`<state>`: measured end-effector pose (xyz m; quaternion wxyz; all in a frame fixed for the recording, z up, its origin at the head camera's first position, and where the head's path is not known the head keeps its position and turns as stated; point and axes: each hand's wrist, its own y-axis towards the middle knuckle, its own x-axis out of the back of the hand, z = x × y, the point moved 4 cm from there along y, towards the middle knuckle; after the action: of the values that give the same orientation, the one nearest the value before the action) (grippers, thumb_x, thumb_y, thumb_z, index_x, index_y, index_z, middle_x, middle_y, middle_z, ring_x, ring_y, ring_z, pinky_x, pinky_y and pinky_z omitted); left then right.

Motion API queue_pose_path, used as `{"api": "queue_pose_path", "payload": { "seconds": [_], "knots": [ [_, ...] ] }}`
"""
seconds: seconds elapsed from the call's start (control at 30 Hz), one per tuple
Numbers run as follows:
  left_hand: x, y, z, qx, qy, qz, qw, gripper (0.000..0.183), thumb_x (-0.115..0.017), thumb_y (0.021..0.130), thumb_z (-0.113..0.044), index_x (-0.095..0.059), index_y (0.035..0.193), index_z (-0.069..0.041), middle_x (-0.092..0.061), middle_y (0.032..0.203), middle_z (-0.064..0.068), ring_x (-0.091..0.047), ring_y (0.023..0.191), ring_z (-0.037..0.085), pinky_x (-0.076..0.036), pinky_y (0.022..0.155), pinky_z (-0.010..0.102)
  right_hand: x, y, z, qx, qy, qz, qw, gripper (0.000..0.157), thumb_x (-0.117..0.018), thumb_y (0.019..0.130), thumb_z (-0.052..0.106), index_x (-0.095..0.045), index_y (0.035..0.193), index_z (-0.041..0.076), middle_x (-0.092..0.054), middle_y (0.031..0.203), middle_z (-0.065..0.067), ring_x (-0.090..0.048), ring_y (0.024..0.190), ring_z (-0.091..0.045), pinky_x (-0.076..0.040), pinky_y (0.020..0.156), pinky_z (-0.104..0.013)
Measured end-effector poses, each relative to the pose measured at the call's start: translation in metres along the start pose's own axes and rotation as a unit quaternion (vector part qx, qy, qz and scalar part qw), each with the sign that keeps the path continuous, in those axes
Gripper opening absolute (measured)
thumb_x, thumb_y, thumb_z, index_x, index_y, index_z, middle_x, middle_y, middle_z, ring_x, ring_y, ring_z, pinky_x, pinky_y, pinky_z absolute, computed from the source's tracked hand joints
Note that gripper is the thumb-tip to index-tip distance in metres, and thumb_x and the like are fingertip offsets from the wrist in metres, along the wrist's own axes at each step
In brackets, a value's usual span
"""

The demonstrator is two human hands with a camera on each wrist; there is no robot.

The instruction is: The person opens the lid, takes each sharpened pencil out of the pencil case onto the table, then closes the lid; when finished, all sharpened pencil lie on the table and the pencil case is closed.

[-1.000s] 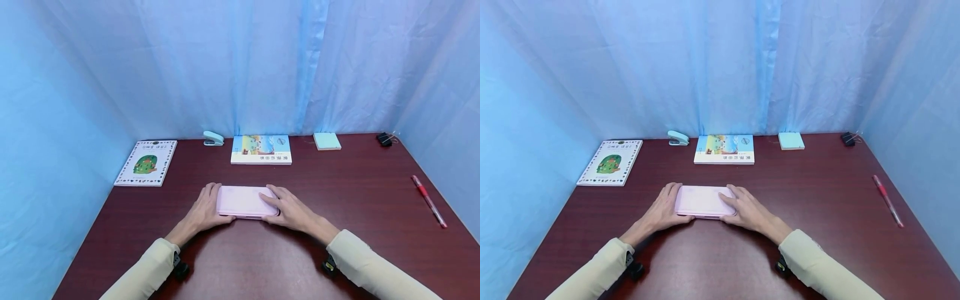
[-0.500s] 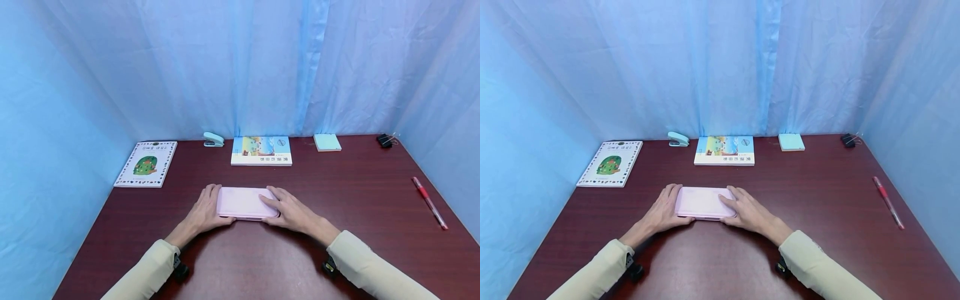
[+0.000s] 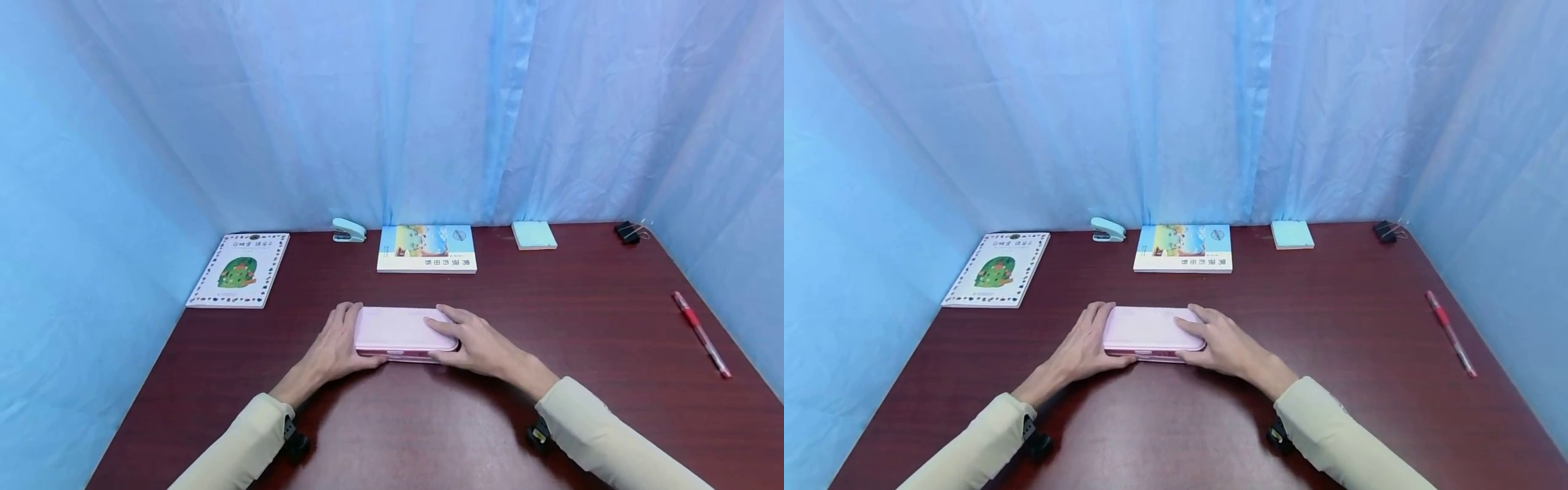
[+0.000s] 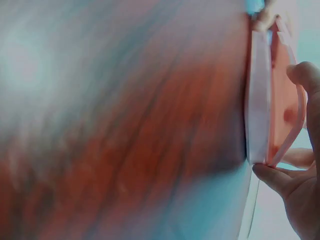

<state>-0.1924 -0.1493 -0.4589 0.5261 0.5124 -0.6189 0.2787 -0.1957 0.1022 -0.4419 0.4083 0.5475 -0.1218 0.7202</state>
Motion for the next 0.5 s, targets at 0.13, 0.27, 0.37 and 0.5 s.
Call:
{"api": "queue_pose_path", "payload": {
  "seconds": [0.13, 0.27, 0.37, 0.5],
  "knots": [
    [0.000, 0.000, 0.005, 0.005, -0.038, 0.020, 0.9991, 0.107, -0.069, 0.061, -0.069, -0.034, 0.138, -0.004, -0.038, 0.130, 0.013, -0.040, 0.115, 0.024, -0.038, 0.095, 0.038, 0.001, 0.001, -0.003, -0.008, 0.007, 0.015, 1.000, 0.060, -0.063, 0.081, 0.050, -0.053, 0.131, 0.018, -0.044, 0.136, -0.016, -0.045, 0.121, -0.030, -0.039, 0.095, -0.044],
    [0.003, -0.001, 0.017, 0.003, -0.129, 0.053, 0.9902, 0.107, -0.076, 0.062, -0.058, -0.027, 0.142, -0.008, -0.034, 0.136, 0.007, -0.036, 0.121, 0.019, -0.033, 0.100, 0.039, 0.006, 0.006, -0.008, -0.031, 0.045, 0.044, 0.998, 0.061, -0.060, 0.082, 0.055, -0.052, 0.132, 0.023, -0.045, 0.137, -0.012, -0.045, 0.122, -0.027, -0.038, 0.095, -0.045],
    [0.005, -0.004, 0.025, 0.008, -0.199, 0.057, 0.9783, 0.111, -0.081, 0.062, -0.050, -0.019, 0.146, -0.013, -0.036, 0.138, 0.006, -0.037, 0.122, 0.016, -0.030, 0.102, 0.040, 0.010, 0.012, -0.016, -0.048, 0.100, 0.046, 0.993, 0.055, -0.058, 0.084, 0.054, -0.055, 0.130, 0.024, -0.051, 0.132, -0.009, -0.048, 0.120, -0.022, -0.039, 0.094, -0.044],
    [0.005, -0.005, 0.026, 0.007, -0.260, 0.038, 0.9648, 0.121, -0.085, 0.059, -0.043, -0.007, 0.148, -0.019, -0.037, 0.137, 0.010, -0.036, 0.126, 0.018, -0.030, 0.102, 0.041, 0.015, 0.025, -0.030, -0.118, 0.163, 0.023, 0.979, 0.046, -0.047, 0.091, 0.052, -0.062, 0.122, 0.022, -0.063, 0.113, -0.004, -0.057, 0.103, -0.014, -0.044, 0.087, -0.039]
  ]
}}
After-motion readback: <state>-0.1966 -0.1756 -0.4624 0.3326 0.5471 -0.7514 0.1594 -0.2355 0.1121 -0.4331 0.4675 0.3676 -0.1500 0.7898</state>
